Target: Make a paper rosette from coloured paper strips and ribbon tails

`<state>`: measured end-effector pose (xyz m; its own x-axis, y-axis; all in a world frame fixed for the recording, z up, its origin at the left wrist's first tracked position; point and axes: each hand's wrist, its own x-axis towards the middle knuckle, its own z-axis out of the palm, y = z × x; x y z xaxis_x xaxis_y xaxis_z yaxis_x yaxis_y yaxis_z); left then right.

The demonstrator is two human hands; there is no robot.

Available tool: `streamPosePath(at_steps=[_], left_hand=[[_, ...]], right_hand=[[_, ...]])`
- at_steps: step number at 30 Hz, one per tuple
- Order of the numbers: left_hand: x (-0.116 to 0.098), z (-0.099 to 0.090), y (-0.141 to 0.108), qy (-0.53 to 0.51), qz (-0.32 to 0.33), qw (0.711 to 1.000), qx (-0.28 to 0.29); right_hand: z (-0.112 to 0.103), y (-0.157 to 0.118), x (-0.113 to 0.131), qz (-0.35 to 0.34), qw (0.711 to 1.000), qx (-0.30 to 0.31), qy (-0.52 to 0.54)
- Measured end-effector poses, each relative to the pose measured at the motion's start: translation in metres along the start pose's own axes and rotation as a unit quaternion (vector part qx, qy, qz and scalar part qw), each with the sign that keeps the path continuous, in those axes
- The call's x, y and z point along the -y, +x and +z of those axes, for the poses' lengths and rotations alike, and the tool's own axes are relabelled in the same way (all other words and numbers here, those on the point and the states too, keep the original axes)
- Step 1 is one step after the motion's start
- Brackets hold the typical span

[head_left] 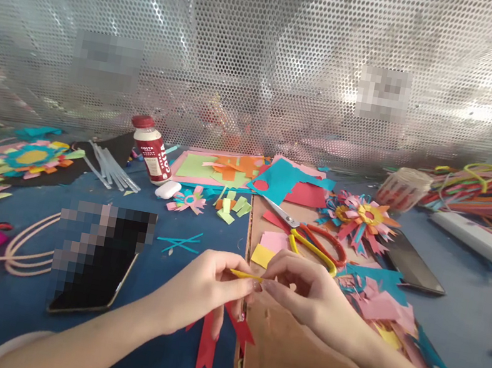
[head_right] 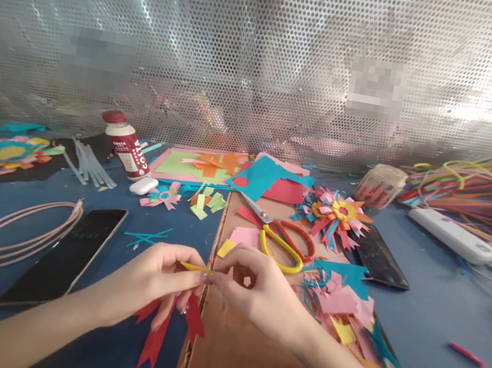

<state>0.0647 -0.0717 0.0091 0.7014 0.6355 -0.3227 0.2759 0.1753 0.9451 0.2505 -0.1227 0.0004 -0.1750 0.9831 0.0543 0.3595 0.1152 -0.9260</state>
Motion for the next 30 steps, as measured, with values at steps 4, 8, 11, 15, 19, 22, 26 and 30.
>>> streamPosePath(at_steps=[4, 8, 11, 15, 19, 22, 26, 30], left_hand=[[0.002, 0.000, -0.002, 0.056, 0.014, 0.998, -0.019], [0.003, 0.000, -0.002, 0.068, 0.018, 0.997, -0.021], [0.002, 0.000, 0.000, 0.010, 0.009, 1.000, 0.007], [-0.001, 0.000, 0.003, -0.076, 0.002, 0.997, 0.015], [-0.001, 0.001, 0.003, -0.114, -0.011, 0.993, 0.026], [0.000, 0.001, 0.003, -0.138, -0.026, 0.989, 0.037], [0.001, 0.000, 0.002, -0.175, -0.045, 0.982, 0.051], [0.001, 0.000, 0.003, -0.194, -0.079, 0.976, 0.057]], right_hand=[[0.003, 0.000, -0.003, 0.035, 0.999, 0.006, 0.037], [0.004, -0.001, -0.004, 0.070, 0.992, 0.026, 0.101], [0.003, -0.001, -0.004, 0.057, 0.993, 0.020, 0.104], [0.000, 0.000, -0.004, -0.065, 0.997, -0.023, 0.018], [-0.001, -0.001, -0.007, -0.158, 0.986, -0.019, -0.054], [0.000, 0.000, -0.010, -0.239, 0.966, -0.024, -0.093], [0.002, 0.000, -0.017, -0.317, 0.935, -0.028, -0.154], [0.002, -0.001, -0.024, -0.341, 0.913, -0.035, -0.223]])
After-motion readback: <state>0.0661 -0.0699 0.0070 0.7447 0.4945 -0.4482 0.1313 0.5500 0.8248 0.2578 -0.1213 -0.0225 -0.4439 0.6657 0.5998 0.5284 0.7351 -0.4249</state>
